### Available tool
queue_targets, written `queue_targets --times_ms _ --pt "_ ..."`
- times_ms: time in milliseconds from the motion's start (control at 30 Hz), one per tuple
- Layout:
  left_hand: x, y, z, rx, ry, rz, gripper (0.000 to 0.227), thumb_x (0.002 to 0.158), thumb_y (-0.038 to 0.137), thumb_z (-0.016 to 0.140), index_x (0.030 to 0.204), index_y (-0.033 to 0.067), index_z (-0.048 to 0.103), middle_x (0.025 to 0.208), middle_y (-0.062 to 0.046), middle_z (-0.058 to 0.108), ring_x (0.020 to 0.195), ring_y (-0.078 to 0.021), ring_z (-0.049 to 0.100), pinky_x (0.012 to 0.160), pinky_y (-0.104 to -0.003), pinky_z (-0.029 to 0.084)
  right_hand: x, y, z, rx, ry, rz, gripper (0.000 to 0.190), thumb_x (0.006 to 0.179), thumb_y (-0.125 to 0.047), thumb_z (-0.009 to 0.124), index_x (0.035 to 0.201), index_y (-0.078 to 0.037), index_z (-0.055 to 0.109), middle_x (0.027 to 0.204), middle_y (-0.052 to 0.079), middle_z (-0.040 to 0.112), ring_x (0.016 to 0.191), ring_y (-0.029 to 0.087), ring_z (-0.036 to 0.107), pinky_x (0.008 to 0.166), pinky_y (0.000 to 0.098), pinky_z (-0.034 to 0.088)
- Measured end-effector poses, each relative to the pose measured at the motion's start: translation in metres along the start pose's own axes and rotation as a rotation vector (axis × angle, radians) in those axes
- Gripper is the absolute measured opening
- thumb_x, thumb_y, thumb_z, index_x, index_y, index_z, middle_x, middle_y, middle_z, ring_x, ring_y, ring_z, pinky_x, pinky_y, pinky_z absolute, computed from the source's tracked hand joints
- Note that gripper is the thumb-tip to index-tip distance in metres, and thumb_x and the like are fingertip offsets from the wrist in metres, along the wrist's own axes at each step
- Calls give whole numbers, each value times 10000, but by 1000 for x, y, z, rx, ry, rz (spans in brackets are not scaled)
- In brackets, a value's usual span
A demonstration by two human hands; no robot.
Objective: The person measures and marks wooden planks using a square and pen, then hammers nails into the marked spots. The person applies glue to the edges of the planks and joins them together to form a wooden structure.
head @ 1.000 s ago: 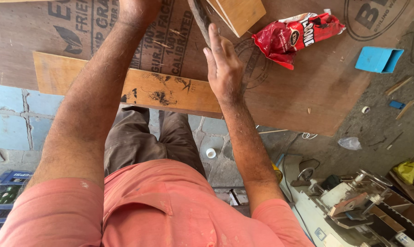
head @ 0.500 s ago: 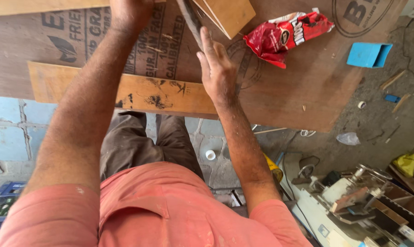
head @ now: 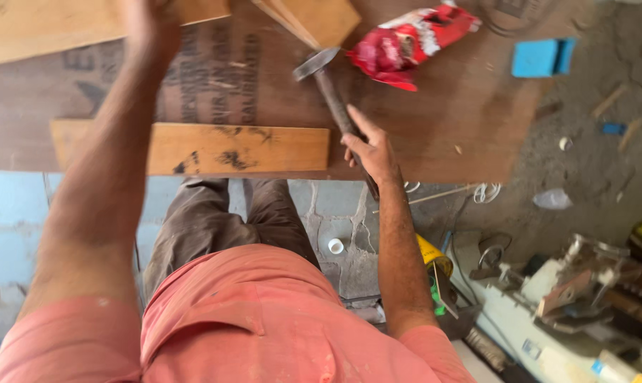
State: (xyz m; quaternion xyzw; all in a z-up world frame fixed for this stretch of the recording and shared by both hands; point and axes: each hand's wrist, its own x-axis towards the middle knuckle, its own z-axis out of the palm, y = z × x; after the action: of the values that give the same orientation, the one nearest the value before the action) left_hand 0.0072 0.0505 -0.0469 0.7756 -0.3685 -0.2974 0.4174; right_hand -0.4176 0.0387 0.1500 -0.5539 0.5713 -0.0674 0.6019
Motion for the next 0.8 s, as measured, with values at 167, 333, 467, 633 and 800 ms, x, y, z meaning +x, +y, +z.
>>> queue_targets --times_ms 167,333,467,633,800 --pt "-36 10 -23 -1054 67 0 329 1121 219 506 1266 -9 693 1220 -152 727 1190 -262 679 1081 -379 511 -9 36 -43 -214 5 -49 543 982 -157 680 1512 -154 560 959 49 737 651 107 616 623 283 554" --pt "-120 53 -28 -85 43 364 416 993 -252 366 1216 -32 640 1209 -147 658 1114 -233 638 1028 -309 518 -8 64 -80 -547 228 -605 345 971 -202 747 1297 -107 685 1153 149 733 1032 294 710 893 404 576" --pt "-146 108 -11 127 37 463 497 873 -259 350 1191 -28 655 1143 -132 680 1049 -221 673 950 -298 554 -3 53 -144 -528 306 -553 104 926 -123 722 1002 -52 719 969 148 710 925 320 683 820 430 554" --pt "-159 162 37 146 45 474 465 874 -239 408 1153 -3 696 1127 -120 723 1018 -238 690 907 -323 563 21 48 -302 -346 861 -559 85 892 -5 692 830 -13 634 844 115 636 843 267 657 810 389 538" --pt "-184 214 79 207 79 470 433 887 -213 500 1147 14 762 1083 -152 738 1037 -289 702 889 -370 566 100 81 -471 -1061 983 -713 156 661 -76 797 809 -91 749 1104 186 711 1015 421 619 880 490 489"
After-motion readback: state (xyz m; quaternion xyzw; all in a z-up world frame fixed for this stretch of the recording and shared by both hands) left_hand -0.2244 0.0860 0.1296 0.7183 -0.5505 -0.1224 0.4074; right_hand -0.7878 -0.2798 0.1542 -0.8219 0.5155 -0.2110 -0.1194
